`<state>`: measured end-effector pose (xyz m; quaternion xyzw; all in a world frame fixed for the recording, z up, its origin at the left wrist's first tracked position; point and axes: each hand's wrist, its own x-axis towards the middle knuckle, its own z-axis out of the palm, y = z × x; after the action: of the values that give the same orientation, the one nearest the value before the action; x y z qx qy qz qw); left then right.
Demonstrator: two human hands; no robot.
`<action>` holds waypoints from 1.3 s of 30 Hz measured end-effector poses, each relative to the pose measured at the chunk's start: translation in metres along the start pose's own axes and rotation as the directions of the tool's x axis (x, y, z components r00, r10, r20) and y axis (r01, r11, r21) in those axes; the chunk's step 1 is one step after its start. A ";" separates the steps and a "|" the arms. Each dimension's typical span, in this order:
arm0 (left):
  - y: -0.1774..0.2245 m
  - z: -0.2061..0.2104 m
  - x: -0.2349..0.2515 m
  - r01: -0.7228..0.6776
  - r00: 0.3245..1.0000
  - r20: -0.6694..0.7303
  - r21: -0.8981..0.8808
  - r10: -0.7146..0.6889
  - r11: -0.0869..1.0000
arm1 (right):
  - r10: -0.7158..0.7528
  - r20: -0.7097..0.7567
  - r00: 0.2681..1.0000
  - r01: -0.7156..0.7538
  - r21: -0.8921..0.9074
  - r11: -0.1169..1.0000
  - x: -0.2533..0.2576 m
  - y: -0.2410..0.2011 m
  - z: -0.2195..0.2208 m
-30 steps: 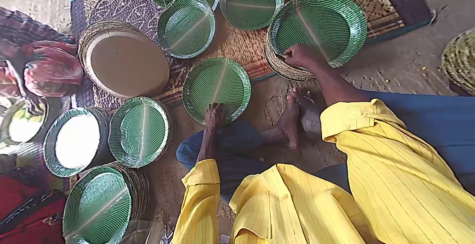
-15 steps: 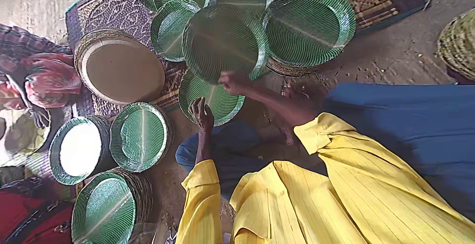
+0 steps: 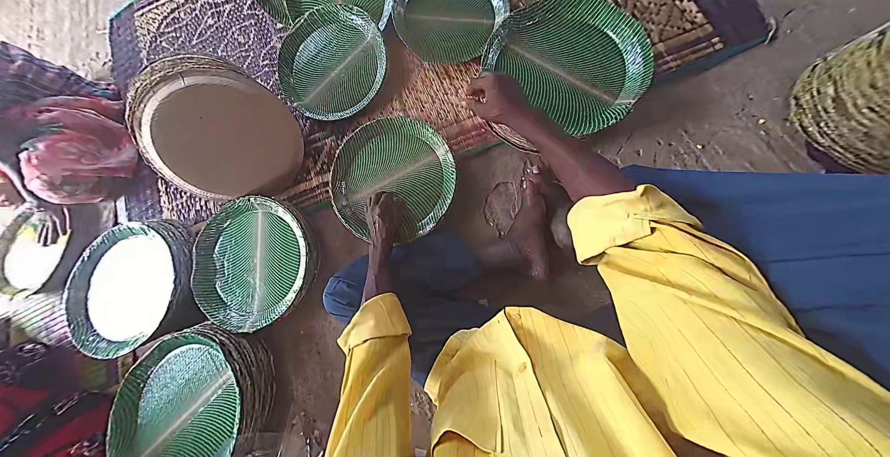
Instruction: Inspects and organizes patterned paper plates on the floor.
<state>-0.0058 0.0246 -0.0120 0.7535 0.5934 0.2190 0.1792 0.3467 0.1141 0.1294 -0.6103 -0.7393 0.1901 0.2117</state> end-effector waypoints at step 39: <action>0.019 -0.016 -0.027 -0.197 0.791 -0.553 0.176 0.262 0.964 | -0.410 0.445 0.796 0.443 0.034 0.896 -0.068 -0.109 0.154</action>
<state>-0.0042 -0.0058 0.0089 0.7280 0.5347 0.4222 -0.0765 0.1844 0.0243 0.0542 -0.3761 -0.8922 0.2440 0.0542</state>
